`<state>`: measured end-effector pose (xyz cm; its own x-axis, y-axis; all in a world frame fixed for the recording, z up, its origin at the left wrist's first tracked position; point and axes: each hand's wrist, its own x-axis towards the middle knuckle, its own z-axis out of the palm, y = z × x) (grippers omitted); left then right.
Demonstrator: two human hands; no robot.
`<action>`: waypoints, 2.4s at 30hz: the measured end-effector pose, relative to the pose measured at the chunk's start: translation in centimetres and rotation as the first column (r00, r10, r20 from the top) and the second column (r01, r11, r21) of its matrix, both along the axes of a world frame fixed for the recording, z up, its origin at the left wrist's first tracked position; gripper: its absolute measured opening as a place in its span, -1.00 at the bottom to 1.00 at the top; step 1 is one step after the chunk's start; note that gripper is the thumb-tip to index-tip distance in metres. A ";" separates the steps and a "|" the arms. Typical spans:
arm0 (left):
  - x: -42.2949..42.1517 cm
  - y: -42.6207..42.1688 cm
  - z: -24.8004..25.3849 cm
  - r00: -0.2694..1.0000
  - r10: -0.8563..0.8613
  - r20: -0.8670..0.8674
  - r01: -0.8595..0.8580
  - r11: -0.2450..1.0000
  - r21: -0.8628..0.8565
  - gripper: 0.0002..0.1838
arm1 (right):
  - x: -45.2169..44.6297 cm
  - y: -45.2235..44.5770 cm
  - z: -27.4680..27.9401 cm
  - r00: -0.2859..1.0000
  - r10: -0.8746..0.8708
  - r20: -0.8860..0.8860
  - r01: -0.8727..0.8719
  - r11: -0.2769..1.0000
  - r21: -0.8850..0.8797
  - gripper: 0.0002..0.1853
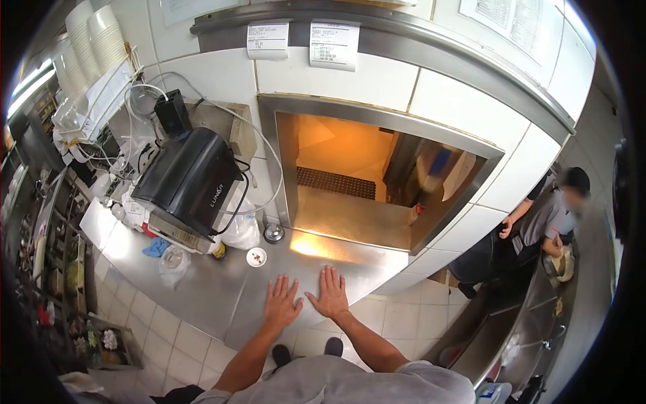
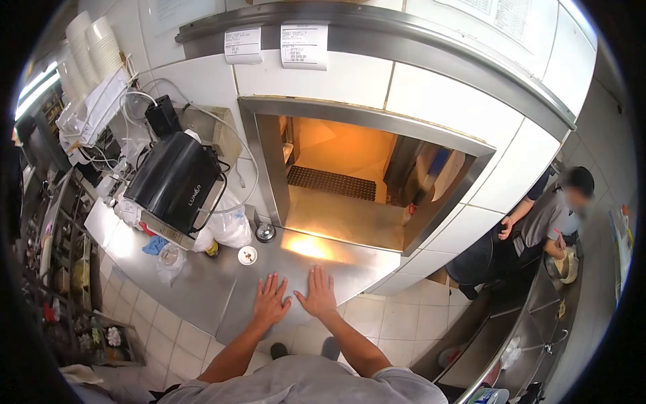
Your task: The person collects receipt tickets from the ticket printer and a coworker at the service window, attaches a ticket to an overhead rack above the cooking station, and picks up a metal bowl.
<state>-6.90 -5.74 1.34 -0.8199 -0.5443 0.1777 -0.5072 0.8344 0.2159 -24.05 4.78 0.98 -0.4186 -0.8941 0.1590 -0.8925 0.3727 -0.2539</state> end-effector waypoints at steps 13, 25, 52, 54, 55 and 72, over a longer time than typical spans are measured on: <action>-0.5 -0.6 1.0 1.000 0.002 0.027 -0.003 1.000 0.031 -0.26 | -0.5 -0.3 1.1 0.997 0.014 0.071 -0.009 0.997 -0.076 -0.08; -0.9 -1.4 1.5 1.000 -0.020 0.009 0.020 0.996 0.082 -0.25 | -1.0 -0.9 1.6 0.992 -0.001 0.124 0.002 1.000 -0.002 -0.12; 0.5 -0.5 2.0 0.998 0.021 -0.064 -0.013 0.992 0.123 -0.25 | -0.4 -0.4 -0.6 0.997 0.038 0.074 -0.027 0.990 -0.138 -0.16; 0.1 -0.4 1.0 0.998 0.039 -0.058 -0.034 0.995 0.095 -0.28 | -0.4 -0.4 -0.5 0.997 0.049 0.066 -0.039 0.989 -0.143 -0.16; 0.1 -0.4 0.7 0.998 0.007 -0.065 -0.002 0.996 0.087 -0.28 | -0.5 -0.3 -0.6 0.998 0.018 0.060 -0.008 0.989 -0.150 -0.16; 0.3 0.4 -0.4 0.999 0.012 -0.037 -0.013 0.999 -0.034 -0.26 | -0.1 0.7 -0.4 0.999 0.006 0.036 0.002 0.980 -0.201 -0.18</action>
<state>-6.57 -5.33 0.99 -0.8058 -0.5474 0.2259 -0.5097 0.8353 0.2060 -24.18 5.52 0.58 -0.4258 -0.8464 0.3198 -0.8819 0.3092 -0.3559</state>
